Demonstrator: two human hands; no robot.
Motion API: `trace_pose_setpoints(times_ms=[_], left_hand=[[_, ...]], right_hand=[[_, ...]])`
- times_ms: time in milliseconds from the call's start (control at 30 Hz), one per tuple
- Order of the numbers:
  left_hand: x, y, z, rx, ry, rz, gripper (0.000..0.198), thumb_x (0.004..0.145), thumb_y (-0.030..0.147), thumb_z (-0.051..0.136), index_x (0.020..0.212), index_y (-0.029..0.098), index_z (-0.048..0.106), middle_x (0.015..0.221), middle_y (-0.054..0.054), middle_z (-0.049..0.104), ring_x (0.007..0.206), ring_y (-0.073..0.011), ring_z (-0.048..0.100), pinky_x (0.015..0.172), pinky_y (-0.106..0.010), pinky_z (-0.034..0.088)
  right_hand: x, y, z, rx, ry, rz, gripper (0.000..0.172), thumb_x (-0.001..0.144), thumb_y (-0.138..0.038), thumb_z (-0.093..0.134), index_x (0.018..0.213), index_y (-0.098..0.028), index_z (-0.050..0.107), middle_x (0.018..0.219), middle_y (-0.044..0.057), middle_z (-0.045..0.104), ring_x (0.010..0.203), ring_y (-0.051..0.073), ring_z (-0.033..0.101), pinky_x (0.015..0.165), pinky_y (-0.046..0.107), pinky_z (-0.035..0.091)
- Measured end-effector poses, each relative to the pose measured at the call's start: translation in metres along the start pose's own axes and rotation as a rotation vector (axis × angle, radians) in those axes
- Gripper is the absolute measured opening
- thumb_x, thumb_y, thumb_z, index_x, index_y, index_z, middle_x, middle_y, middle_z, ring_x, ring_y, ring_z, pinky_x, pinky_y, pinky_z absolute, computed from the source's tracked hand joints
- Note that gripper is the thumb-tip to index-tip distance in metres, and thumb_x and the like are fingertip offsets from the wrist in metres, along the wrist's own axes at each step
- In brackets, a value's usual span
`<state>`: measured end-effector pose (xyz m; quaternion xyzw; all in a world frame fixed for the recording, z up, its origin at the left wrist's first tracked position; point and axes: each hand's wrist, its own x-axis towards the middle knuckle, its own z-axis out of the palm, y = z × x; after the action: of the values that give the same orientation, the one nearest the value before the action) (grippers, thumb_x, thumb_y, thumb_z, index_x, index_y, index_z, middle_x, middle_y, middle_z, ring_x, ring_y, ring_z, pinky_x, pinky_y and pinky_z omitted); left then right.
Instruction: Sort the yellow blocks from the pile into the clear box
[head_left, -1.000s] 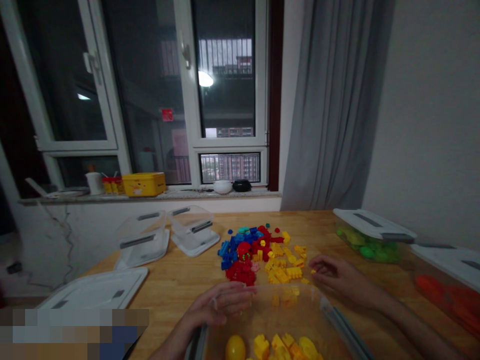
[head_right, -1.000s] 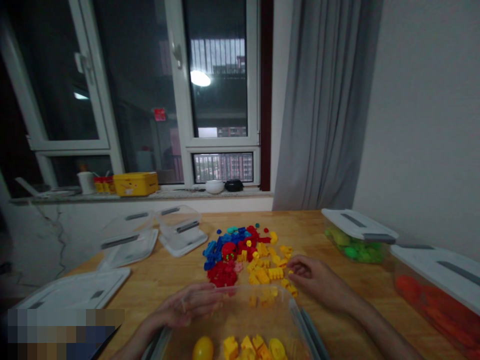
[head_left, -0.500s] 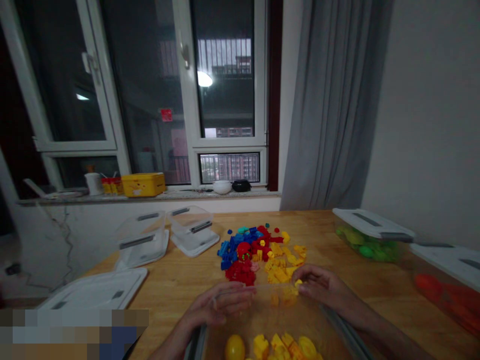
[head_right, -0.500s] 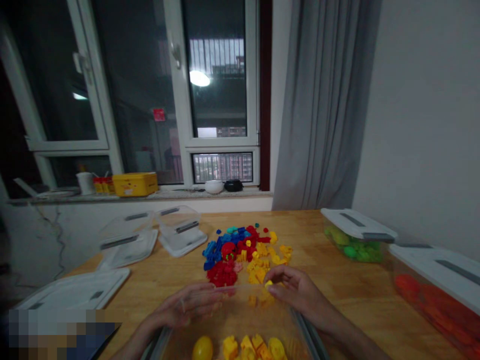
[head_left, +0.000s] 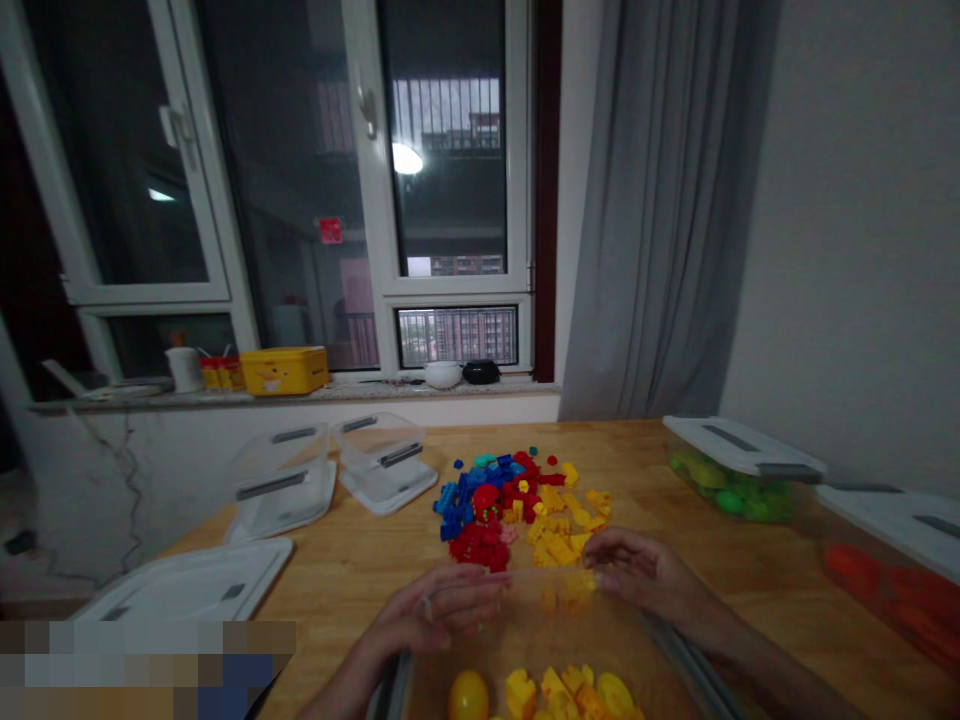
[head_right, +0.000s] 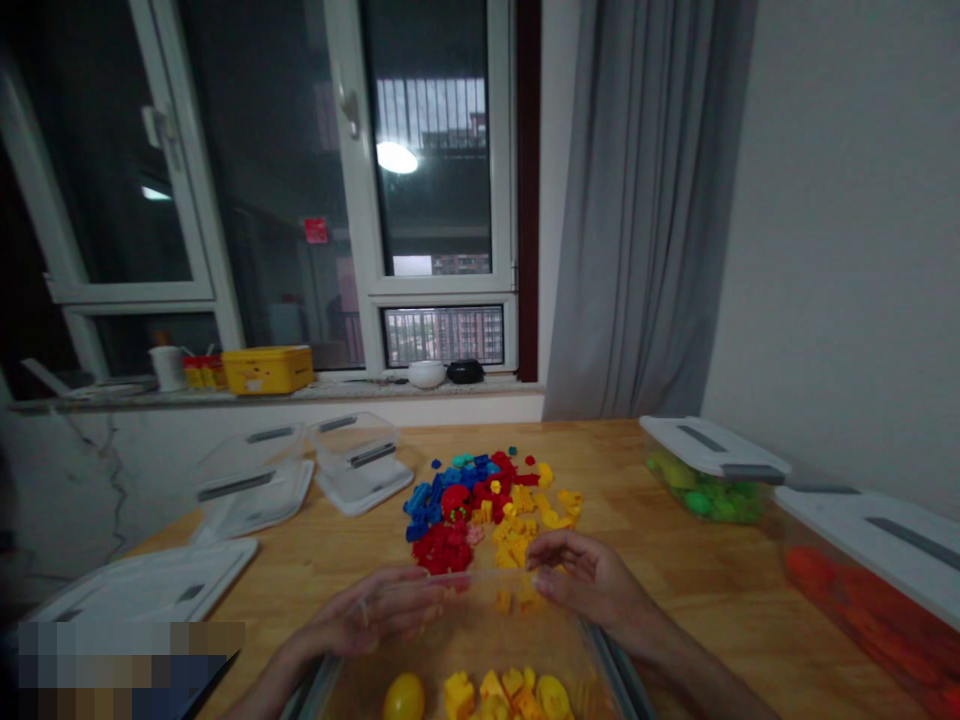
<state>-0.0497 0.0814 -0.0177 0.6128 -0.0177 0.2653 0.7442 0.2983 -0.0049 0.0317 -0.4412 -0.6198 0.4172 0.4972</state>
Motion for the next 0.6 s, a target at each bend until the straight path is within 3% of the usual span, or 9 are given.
trace_pose_setpoints(times_ms=[167, 267, 400, 467, 600], left_hand=[[0.002, 0.000, -0.001, 0.011, -0.051, 0.009, 0.070, 0.083, 0.001, 0.060, 0.145, 0.033, 0.062, 0.160, -0.004, 0.056, 0.155, -0.0281, 0.041, 0.130, -0.056, 0.019], [0.001, 0.000, -0.004, 0.001, -0.061, 0.004, 0.072, 0.082, 0.000, 0.061, 0.146, 0.032, 0.061, 0.161, -0.006, 0.054, 0.155, -0.0299, 0.042, 0.129, -0.057, 0.020], [-0.002, -0.003, -0.008, -0.007, -0.043, -0.012, 0.068, 0.083, 0.004, 0.063, 0.146, 0.031, 0.062, 0.161, -0.008, 0.054, 0.154, -0.0331, 0.044, 0.128, -0.060, 0.020], [-0.003, -0.005, -0.010, -0.010, -0.035, 0.002, 0.069, 0.082, 0.006, 0.065, 0.147, 0.029, 0.060, 0.161, -0.010, 0.054, 0.154, -0.0342, 0.043, 0.128, -0.061, 0.019], [-0.005, -0.007, -0.013, 0.000, -0.051, 0.004, 0.071, 0.082, 0.011, 0.067, 0.151, 0.025, 0.056, 0.164, -0.013, 0.050, 0.156, -0.0386, 0.038, 0.128, -0.065, 0.014]], right_hand=[[0.005, 0.007, -0.002, -0.032, 0.063, 0.055, 0.055, 0.077, -0.072, 0.077, 0.105, -0.024, 0.075, 0.106, 0.008, 0.076, 0.103, 0.028, 0.070, 0.094, 0.041, 0.057], [0.014, 0.020, -0.008, -0.083, 0.133, 0.070, 0.057, 0.083, -0.073, 0.067, 0.110, -0.023, 0.073, 0.106, 0.007, 0.075, 0.099, 0.027, 0.069, 0.086, 0.037, 0.056], [0.022, 0.035, -0.025, -0.437, 0.140, -0.018, 0.051, 0.088, -0.064, 0.063, 0.116, -0.022, 0.070, 0.089, 0.003, 0.067, 0.079, 0.022, 0.062, 0.074, 0.036, 0.052], [0.022, 0.037, -0.034, -0.610, 0.093, -0.051, 0.044, 0.091, -0.056, 0.063, 0.119, -0.023, 0.069, 0.098, 0.005, 0.066, 0.080, 0.021, 0.060, 0.078, 0.037, 0.053], [0.017, 0.035, -0.046, -0.773, -0.042, -0.065, 0.037, 0.092, -0.045, 0.063, 0.120, -0.022, 0.068, 0.122, 0.012, 0.065, 0.108, 0.028, 0.063, 0.099, 0.042, 0.051]])
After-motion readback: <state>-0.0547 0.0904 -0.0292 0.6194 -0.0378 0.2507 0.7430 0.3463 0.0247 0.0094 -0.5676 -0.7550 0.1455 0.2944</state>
